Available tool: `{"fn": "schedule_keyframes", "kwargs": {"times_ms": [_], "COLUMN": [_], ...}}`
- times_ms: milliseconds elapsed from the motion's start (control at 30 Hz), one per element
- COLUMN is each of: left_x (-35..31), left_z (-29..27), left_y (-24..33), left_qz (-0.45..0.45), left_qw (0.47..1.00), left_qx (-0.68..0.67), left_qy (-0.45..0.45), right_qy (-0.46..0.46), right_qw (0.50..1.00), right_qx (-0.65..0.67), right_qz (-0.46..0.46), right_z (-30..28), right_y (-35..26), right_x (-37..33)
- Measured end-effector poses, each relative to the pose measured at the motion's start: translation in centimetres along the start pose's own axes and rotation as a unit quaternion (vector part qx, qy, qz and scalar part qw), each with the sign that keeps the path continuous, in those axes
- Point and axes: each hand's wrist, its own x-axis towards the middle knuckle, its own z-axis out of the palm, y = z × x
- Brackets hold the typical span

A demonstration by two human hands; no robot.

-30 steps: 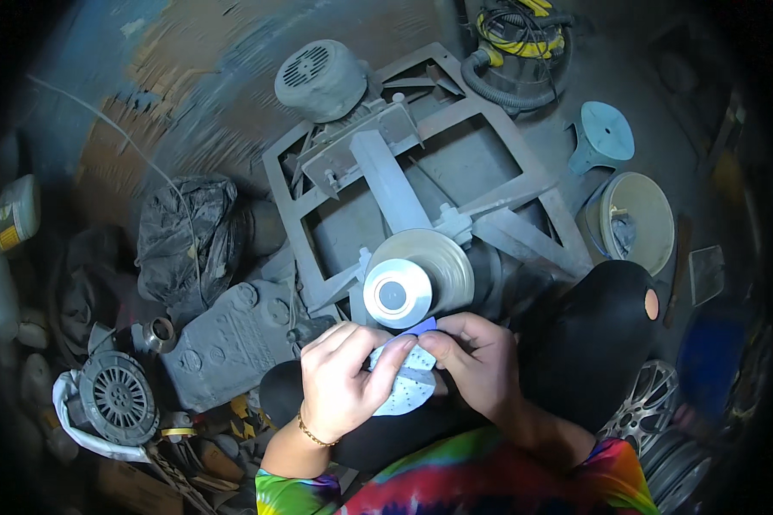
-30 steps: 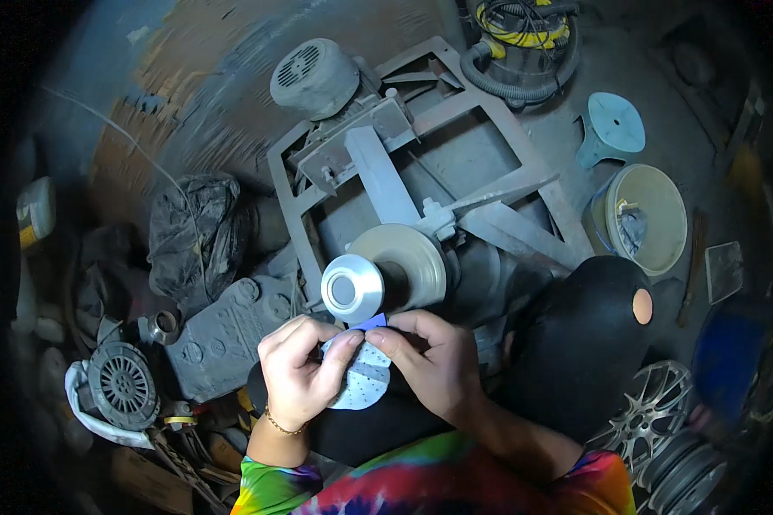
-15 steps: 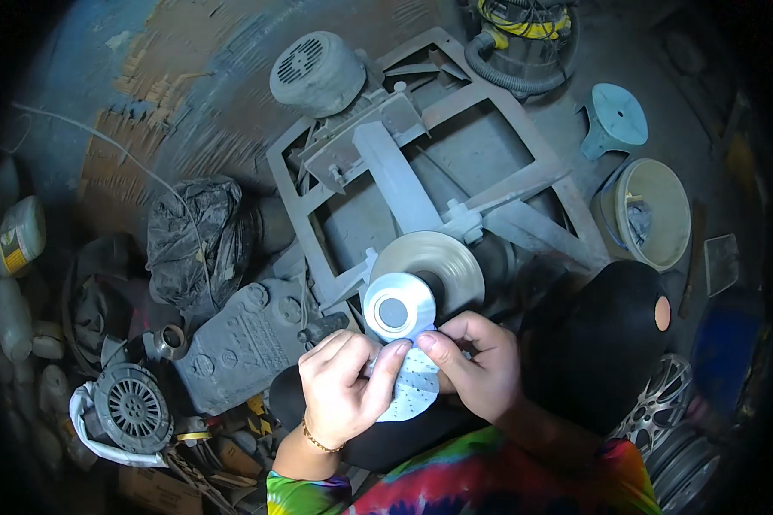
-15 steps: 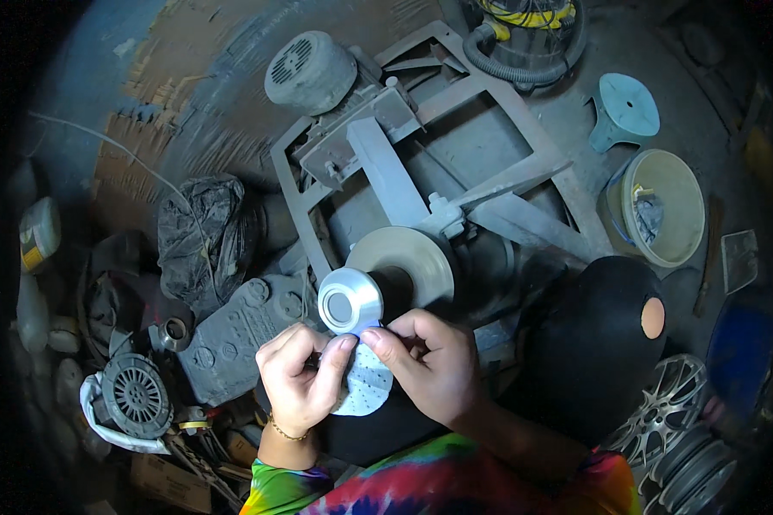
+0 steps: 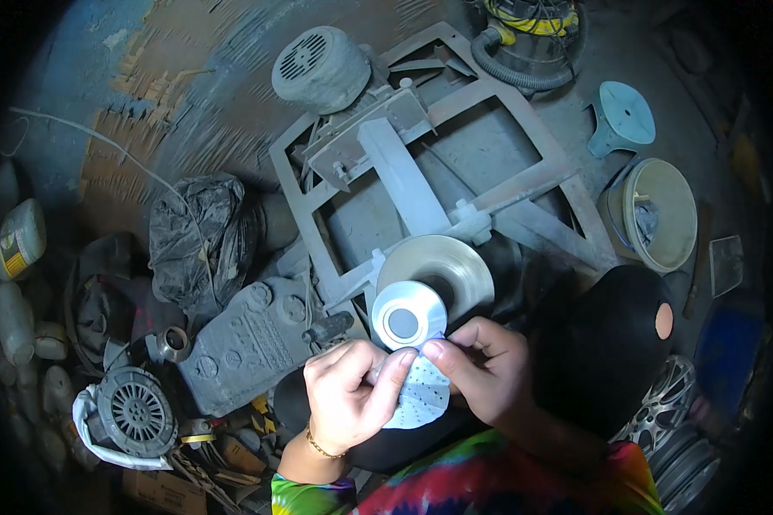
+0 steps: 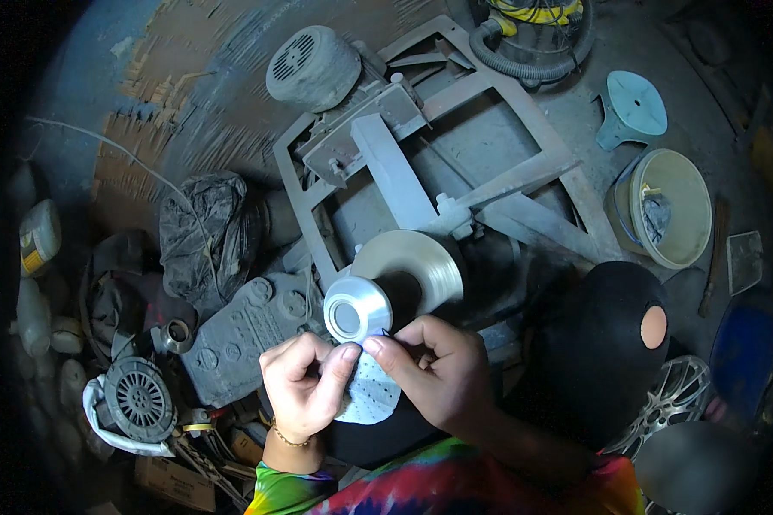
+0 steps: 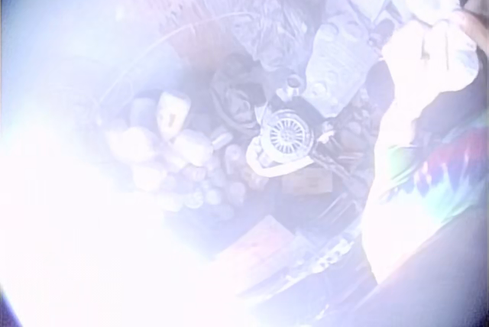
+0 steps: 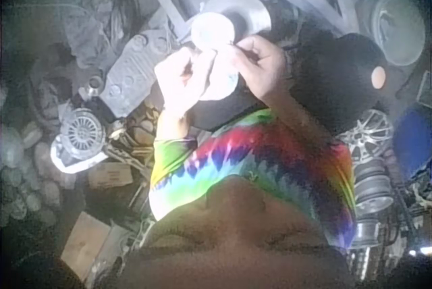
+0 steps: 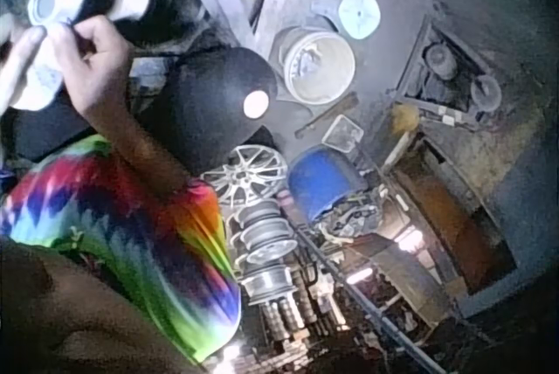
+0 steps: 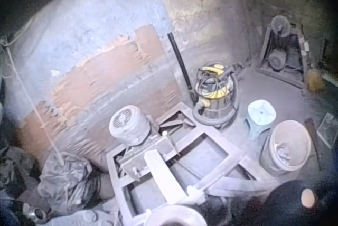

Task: The person holds a piece of blue sandpaper against a rotating metal component mounted on a lathe. They apply the paper to different sections of the spinning part to sand or polish it.

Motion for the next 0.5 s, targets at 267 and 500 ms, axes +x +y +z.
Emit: {"fn": "schedule_keyframes", "kwargs": {"times_ms": [267,500], "left_x": [0.07,0.02], "left_z": [0.22,0.26], "left_y": [-0.09,0.07], "left_qz": [0.021,0.005], "left_qw": [1.000,1.000], "left_qx": [0.005,0.000], "left_qy": [-0.003,0.004], "right_qy": [0.010,0.016], "right_qw": [1.000,0.999], "right_qx": [-0.015,-0.026], "right_qz": [-0.022,-0.015], "right_z": [0.15,0.17], "right_y": [-0.56,-0.61], "right_x": [0.23,0.24]}}
